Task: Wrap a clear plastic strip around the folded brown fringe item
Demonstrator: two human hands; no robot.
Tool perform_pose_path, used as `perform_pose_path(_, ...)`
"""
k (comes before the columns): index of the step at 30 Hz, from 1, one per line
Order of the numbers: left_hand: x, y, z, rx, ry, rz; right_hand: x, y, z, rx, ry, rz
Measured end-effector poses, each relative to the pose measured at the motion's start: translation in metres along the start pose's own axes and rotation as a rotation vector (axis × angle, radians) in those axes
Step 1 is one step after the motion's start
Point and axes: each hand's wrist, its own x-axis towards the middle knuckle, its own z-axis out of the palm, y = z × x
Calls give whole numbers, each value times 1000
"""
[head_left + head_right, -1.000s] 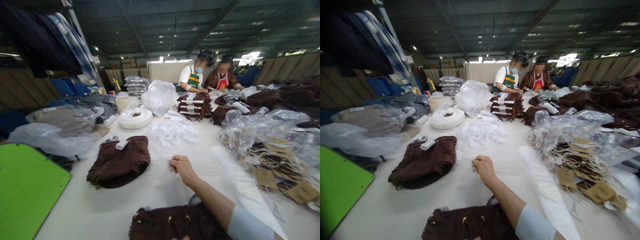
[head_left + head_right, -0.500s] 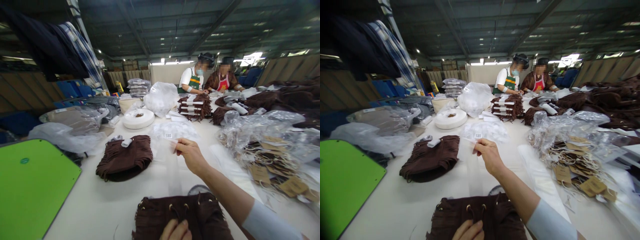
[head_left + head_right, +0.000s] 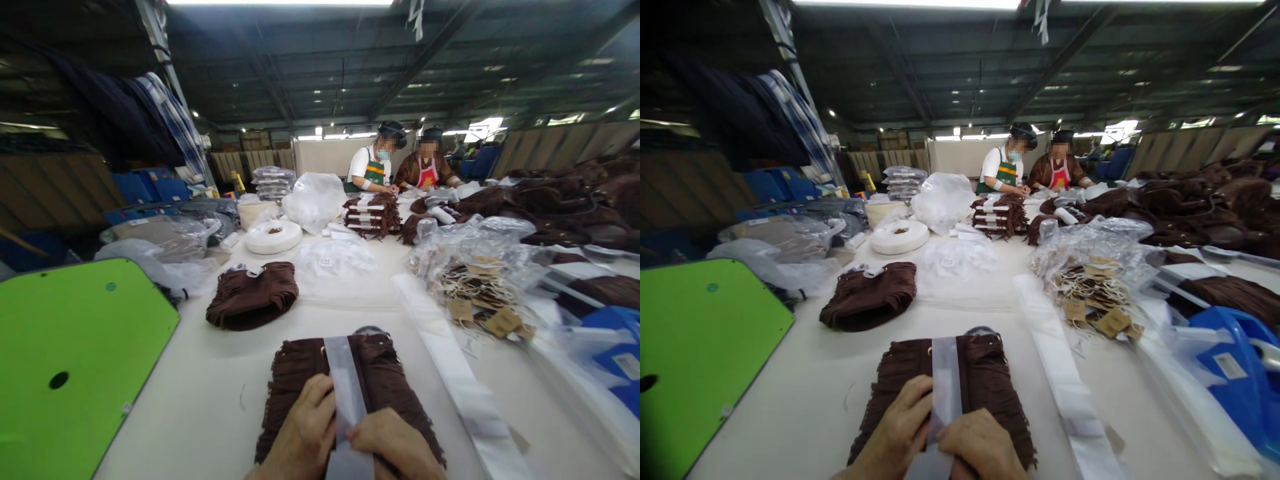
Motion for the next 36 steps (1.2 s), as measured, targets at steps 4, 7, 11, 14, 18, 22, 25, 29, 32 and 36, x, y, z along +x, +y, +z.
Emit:
perform_pose_path(4, 1, 9, -7, -93, 39, -183, -4, -11, 2, -34, -36, 51)
perform_pose_path(7, -2, 8, -4, -57, 121, -159, -5, -17, 1, 30, -32, 63)
perform_pose_path(11, -3, 2, -3, 195, 92, 52, -9, -14, 1, 37, -79, 63)
perform_pose_path(14, -4, 0, -6, 265, 36, 165, -13, -11, 4, -20, -118, 42)
perform_pose_path(18, -9, -1, -7, 306, 7, 257, -15, -11, 4, -81, -110, 0)
perform_pose_path(22, -13, 1, -7, 341, 0, 250, -12, -15, 2, -111, -107, -49)
perform_pose_path(25, -12, 7, -11, 336, -41, 195, -11, -17, 2, -162, -151, -82)
perform_pose_path(29, -9, 17, -21, 332, -63, 118, -13, -15, 11, -229, -170, -124)
perform_pose_path(32, -6, 24, -23, 300, -101, 190, -16, -12, 16, -253, -150, -126)
perform_pose_path(36, -7, 26, -21, 243, -200, 216, -20, -17, 14, -298, -222, -117)
